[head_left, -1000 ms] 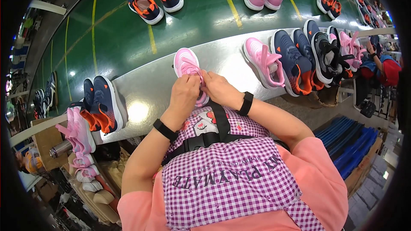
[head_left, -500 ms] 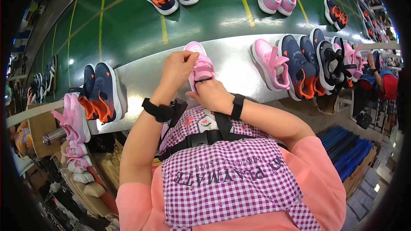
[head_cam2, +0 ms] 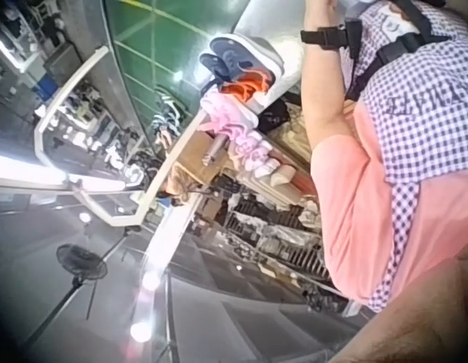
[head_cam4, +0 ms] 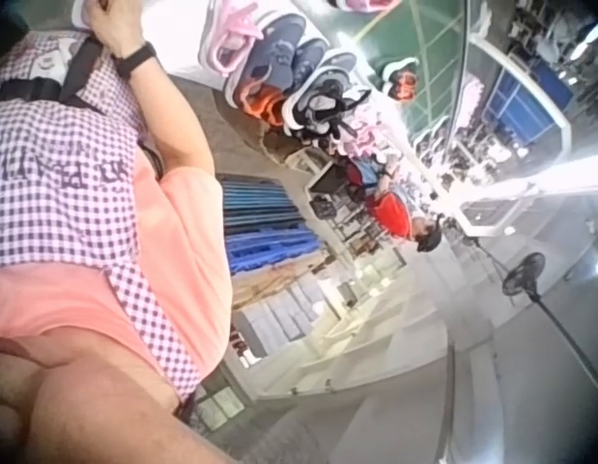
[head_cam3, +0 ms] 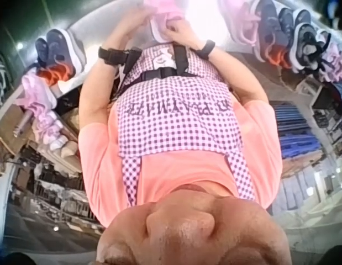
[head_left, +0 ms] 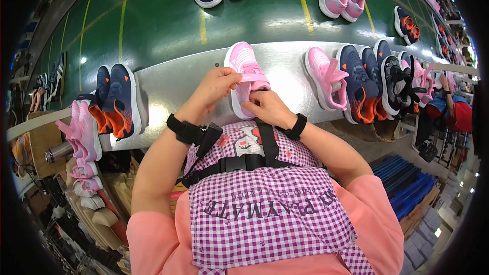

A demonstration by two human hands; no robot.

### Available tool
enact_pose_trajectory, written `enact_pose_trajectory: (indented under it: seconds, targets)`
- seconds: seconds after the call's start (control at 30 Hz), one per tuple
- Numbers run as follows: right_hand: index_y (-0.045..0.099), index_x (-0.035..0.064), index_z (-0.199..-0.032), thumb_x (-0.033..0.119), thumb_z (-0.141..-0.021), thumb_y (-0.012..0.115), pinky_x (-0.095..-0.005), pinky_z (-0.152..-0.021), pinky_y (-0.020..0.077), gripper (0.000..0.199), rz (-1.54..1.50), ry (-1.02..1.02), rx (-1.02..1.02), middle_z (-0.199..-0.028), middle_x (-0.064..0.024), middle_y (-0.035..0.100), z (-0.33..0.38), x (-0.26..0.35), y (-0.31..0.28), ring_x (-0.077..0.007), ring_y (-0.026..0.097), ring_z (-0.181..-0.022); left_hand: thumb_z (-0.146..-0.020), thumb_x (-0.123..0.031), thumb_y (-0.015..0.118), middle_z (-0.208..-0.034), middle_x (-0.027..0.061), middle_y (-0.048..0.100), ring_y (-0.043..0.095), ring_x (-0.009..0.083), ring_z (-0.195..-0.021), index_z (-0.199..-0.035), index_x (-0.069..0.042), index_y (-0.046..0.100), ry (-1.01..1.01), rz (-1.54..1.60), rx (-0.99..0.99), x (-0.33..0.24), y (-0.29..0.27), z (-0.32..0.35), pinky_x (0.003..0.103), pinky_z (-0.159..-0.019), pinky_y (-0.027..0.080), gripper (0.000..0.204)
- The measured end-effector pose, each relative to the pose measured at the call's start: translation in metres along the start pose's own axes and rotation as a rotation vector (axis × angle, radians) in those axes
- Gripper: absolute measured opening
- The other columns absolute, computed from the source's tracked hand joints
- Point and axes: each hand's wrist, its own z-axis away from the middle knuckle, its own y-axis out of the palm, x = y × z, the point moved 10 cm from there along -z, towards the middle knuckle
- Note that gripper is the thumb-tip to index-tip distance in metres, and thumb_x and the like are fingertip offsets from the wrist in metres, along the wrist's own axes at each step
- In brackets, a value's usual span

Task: Inspecting and organizing multiple pairs of shoes on a conveyor belt and workstation.

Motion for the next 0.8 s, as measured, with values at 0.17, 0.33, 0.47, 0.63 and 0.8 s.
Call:
enact_pose_trajectory:
  seconds: [0.17, 0.33, 0.47, 0.63, 0.8]
  targets:
    - [0.058, -0.0025, -0.068, 0.026, -0.084, 0.061, -0.0343, -0.05, 0.0375, 0.033, -0.115, 0.091, -0.005, -0.055, -0.0121, 0.051, 0.001, -0.016, -0.002, -0.0199, 0.045, -0.048, -0.086, -0.027, 0.064, -0.067, -0.005, 0.05, 0.043, 0.0037, -0.059, -0.081, -0.007, 0.065, -0.064, -0.039, -0.01, 0.009, 0.002, 0.003, 0.019, -0.053, 0.035, 0.021]
    - [0.055, -0.0032, -0.064, 0.024, -0.084, 0.063, -0.0308, -0.047, 0.0319, 0.034, -0.206, 0.147, 0.021, -0.051, -0.0067, 0.043, 0.003, -0.025, -0.002, -0.0118, 0.036, -0.048, -0.086, -0.03, 0.065, -0.07, -0.0038, 0.052, 0.044, 0.0045, -0.06, -0.084, -0.007, 0.066, -0.141, -0.073, 0.019, 0.014, 0.006, 0.009, 0.02, -0.052, 0.036, 0.024]
    - [0.055, -0.0032, -0.063, 0.023, -0.083, 0.063, -0.0308, -0.046, 0.0303, 0.034, -0.257, 0.16, 0.072, -0.051, -0.0059, 0.041, 0.003, -0.027, 0.001, -0.0112, 0.034, -0.048, -0.087, -0.032, 0.064, -0.071, -0.0032, 0.051, 0.045, 0.0065, -0.058, -0.086, -0.007, 0.066, -0.143, -0.121, 0.034, 0.036, 0.011, 0.005, 0.021, -0.051, 0.038, 0.025]
    - [0.056, -0.0031, -0.063, 0.022, -0.083, 0.063, -0.0306, -0.047, 0.0314, 0.033, -0.193, 0.118, 0.105, -0.051, -0.008, 0.041, 0.002, -0.027, -0.001, -0.012, 0.036, -0.047, -0.087, -0.033, 0.064, -0.07, -0.0034, 0.051, 0.045, 0.0072, -0.057, -0.086, -0.007, 0.066, -0.204, -0.126, 0.025, 0.037, 0.022, 0.013, 0.021, -0.05, 0.039, 0.026]
    - [0.056, -0.003, -0.063, 0.021, -0.083, 0.063, -0.0313, -0.047, 0.0326, 0.032, -0.174, 0.042, 0.126, -0.051, -0.0095, 0.042, -0.005, -0.015, 0.0, -0.014, 0.037, -0.046, -0.087, -0.035, 0.066, -0.068, -0.0043, 0.049, 0.044, 0.0061, -0.055, -0.082, -0.008, 0.065, -0.241, 0.035, -0.02, 0.054, 0.017, 0.011, 0.021, -0.048, 0.038, 0.028]
